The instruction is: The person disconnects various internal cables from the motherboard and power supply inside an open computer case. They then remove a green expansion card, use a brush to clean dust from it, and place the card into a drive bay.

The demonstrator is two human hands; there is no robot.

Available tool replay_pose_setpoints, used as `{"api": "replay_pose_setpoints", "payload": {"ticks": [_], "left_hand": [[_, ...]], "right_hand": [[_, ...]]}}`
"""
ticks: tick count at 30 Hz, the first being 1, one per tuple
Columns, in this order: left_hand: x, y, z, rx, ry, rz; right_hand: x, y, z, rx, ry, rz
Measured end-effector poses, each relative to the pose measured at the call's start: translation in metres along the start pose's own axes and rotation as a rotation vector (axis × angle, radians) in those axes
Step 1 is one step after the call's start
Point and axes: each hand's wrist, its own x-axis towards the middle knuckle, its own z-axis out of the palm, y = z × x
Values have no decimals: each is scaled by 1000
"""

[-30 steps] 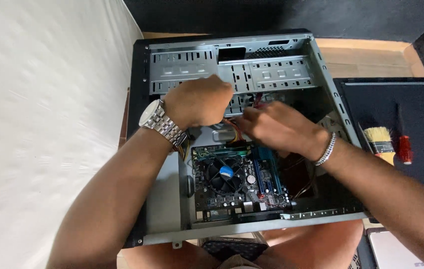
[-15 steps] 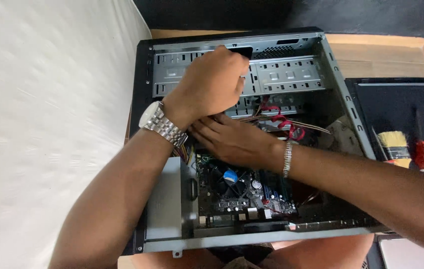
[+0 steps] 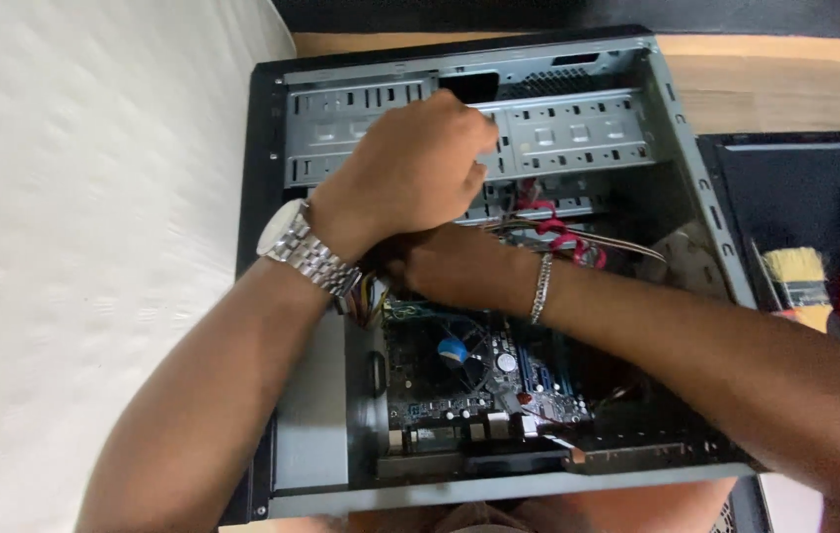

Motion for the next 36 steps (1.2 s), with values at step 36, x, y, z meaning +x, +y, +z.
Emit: {"api": "replay_pose_setpoints", "payload": {"ticks": [36], "left_hand": [[-12,41,35,-121,-391,-50]], "right_hand": [[-109,-20,-63,54,-384,238]]}}
